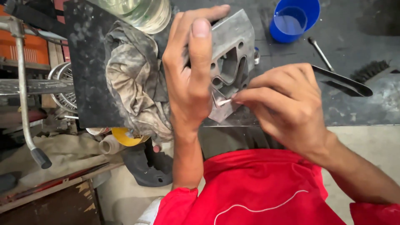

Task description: Cleaning the internal and external surfaces of a metal cylinder head using a cotton swab and cleaning solution.

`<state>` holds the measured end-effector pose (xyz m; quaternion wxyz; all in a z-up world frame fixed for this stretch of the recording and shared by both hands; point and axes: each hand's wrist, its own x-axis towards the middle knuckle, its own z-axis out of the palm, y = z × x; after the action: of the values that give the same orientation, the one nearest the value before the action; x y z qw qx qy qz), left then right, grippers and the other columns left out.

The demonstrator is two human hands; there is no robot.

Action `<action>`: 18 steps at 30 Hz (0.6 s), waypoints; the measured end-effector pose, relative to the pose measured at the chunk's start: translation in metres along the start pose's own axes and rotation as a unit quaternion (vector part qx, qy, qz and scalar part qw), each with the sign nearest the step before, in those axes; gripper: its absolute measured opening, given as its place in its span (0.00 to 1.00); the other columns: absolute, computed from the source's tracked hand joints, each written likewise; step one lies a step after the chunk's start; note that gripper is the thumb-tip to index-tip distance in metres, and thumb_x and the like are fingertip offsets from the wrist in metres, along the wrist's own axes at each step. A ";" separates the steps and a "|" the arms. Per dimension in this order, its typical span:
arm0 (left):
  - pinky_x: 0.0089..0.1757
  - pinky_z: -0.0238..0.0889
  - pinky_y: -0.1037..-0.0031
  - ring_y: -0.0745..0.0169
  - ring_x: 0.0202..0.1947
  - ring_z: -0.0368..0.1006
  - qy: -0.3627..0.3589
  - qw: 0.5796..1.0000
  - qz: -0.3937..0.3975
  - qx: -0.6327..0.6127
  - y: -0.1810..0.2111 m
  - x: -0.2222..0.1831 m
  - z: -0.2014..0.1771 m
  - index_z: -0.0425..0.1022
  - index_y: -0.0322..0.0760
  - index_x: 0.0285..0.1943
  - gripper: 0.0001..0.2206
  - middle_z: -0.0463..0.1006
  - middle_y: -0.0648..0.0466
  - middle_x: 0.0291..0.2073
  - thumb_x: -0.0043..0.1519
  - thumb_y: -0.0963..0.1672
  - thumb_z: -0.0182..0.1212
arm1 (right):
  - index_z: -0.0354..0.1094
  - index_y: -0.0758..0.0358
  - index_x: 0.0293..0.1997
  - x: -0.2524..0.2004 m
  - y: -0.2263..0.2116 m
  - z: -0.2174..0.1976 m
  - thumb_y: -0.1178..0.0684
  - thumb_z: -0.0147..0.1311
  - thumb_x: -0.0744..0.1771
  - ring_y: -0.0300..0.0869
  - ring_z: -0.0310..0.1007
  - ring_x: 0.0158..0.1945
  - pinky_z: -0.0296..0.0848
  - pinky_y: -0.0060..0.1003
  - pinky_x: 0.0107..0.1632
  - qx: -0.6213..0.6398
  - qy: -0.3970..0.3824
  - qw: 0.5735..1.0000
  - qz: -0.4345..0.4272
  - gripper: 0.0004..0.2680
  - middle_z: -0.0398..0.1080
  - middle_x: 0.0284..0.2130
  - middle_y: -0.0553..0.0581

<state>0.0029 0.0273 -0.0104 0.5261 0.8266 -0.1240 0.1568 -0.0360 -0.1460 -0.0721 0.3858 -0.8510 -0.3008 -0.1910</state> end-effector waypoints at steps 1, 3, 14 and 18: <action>0.58 0.62 0.66 0.53 0.54 0.71 0.001 1.000 0.002 0.000 0.001 0.001 0.000 0.74 0.30 0.54 0.22 0.77 0.47 0.50 0.74 0.48 0.33 | 0.78 0.55 0.43 0.004 -0.001 -0.001 0.66 0.62 0.69 0.47 0.70 0.42 0.57 0.43 0.50 -0.001 0.001 1.000 -0.002 0.07 0.73 0.39 0.50; 0.59 0.63 0.65 0.51 0.54 0.72 0.000 1.000 0.009 0.001 0.000 -0.003 0.000 0.73 0.29 0.54 0.21 0.77 0.45 0.50 0.74 0.48 0.34 | 0.79 0.59 0.45 0.006 -0.004 -0.001 0.62 0.66 0.70 0.48 0.67 0.39 0.55 0.45 0.46 0.000 0.016 1.000 0.005 0.03 0.75 0.39 0.56; 0.56 0.62 0.66 0.52 0.50 0.70 0.002 0.999 0.029 0.012 0.003 -0.004 0.002 0.72 0.33 0.53 0.19 0.75 0.48 0.47 0.75 0.48 0.34 | 0.78 0.55 0.44 0.015 -0.004 -0.007 0.70 0.61 0.71 0.48 0.66 0.42 0.52 0.45 0.49 -0.029 0.006 1.000 0.000 0.10 0.73 0.39 0.53; 0.57 0.62 0.65 0.51 0.53 0.72 0.004 0.999 0.037 0.003 0.005 -0.006 0.004 0.71 0.33 0.52 0.20 0.74 0.48 0.47 0.75 0.49 0.33 | 0.79 0.52 0.42 0.013 0.001 -0.009 0.71 0.58 0.70 0.49 0.67 0.41 0.50 0.48 0.49 -0.057 -0.003 0.998 -0.031 0.12 0.74 0.40 0.50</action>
<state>-0.0035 0.0221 -0.0102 0.5177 0.8226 -0.1519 0.1796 -0.0264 -0.1484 -0.0596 0.3299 -0.8624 -0.3170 -0.2167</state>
